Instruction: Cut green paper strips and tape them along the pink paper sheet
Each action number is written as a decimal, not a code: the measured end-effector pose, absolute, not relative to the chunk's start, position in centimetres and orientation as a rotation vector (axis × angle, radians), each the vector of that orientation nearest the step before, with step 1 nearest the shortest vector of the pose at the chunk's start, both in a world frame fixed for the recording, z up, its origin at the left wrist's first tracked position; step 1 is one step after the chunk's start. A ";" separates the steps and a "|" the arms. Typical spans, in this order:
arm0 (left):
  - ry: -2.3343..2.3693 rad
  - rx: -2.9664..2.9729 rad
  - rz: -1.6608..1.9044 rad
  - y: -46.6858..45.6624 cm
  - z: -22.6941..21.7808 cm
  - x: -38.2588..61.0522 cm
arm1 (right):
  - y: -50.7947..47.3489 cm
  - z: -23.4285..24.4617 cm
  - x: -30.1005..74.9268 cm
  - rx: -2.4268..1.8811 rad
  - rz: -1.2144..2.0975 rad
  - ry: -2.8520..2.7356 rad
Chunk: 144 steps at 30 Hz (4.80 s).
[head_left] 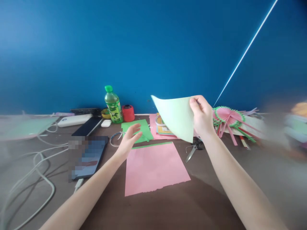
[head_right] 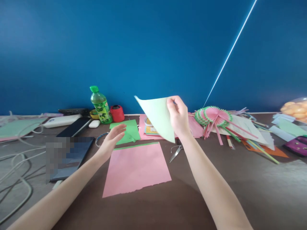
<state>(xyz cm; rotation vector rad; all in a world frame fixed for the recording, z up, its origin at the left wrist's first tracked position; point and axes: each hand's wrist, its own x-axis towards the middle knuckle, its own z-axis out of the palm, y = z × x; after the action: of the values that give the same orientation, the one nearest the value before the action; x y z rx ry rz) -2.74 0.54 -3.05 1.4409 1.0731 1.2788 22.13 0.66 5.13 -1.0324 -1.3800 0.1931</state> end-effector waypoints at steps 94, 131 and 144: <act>0.907 0.878 1.596 3.7 -4.1 -5.5 | 0.0 -4.7 21.9 -1.106 1.275 -1.711; 0.871 0.840 1.611 3.8 -4.1 -5.7 | 0.3 -5.1 22.5 -1.144 1.301 -1.738; 0.894 0.828 1.612 3.6 -3.8 -5.5 | 0.5 -5.4 22.7 -1.065 1.339 -1.704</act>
<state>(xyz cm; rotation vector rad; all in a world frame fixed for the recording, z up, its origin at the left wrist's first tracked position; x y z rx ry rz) -5.55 3.65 -3.81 0.8280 0.8942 1.6123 22.67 0.51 -5.43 -1.0651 -1.7042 1.3386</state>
